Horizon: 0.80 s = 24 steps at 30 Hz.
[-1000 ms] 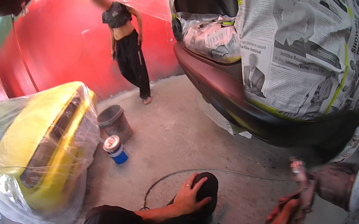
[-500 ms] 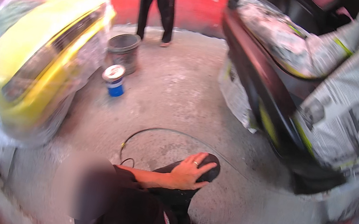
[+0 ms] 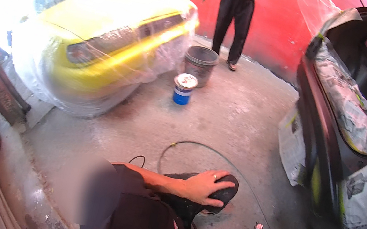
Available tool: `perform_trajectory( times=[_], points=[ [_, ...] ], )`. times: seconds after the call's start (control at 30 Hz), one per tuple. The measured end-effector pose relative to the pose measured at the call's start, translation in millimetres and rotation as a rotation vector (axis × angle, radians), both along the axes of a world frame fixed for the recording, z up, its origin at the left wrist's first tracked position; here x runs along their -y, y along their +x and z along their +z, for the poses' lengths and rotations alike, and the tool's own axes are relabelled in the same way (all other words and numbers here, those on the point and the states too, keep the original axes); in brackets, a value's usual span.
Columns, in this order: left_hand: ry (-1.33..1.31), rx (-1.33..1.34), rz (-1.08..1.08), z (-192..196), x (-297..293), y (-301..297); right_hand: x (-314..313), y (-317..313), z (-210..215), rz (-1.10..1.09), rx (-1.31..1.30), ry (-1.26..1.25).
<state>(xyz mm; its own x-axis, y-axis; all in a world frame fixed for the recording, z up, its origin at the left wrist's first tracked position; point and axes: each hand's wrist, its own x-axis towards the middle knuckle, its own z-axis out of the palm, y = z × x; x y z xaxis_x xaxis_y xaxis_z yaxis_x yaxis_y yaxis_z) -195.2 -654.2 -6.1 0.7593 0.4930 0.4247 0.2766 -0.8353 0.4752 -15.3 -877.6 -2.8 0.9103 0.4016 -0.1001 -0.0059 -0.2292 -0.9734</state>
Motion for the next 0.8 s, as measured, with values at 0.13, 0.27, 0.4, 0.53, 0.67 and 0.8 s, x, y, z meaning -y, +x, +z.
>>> perform_trajectory(
  times=[0.13,0.27,0.4,0.53,0.67,0.8],
  points=[
    [0.049,0.097,0.041,42.1,-37.3,-33.6,-49.2,7.6,-18.4,0.356,-0.049,-0.139],
    [-0.163,0.141,-0.118,54.4,-51.2,-21.7,-82.8,-39.7,-53.6,0.637,0.077,-0.050],
    [-0.856,0.239,-0.479,-20.5,-74.9,-5.3,-110.3,-98.8,-71.6,0.771,-0.016,-0.111],
    [-0.876,0.218,-0.405,-59.3,-110.8,-17.4,-161.4,-116.6,-134.1,0.757,-0.077,-0.136],
    [-0.884,0.146,-0.386,-92.3,-148.9,-22.4,-202.9,-152.6,-171.6,0.606,-0.105,-0.156],
    [-1.008,0.138,-0.427,-122.4,-182.6,-42.5,-238.8,-209.4,-131.9,0.397,-0.064,-0.233]
  ],
)
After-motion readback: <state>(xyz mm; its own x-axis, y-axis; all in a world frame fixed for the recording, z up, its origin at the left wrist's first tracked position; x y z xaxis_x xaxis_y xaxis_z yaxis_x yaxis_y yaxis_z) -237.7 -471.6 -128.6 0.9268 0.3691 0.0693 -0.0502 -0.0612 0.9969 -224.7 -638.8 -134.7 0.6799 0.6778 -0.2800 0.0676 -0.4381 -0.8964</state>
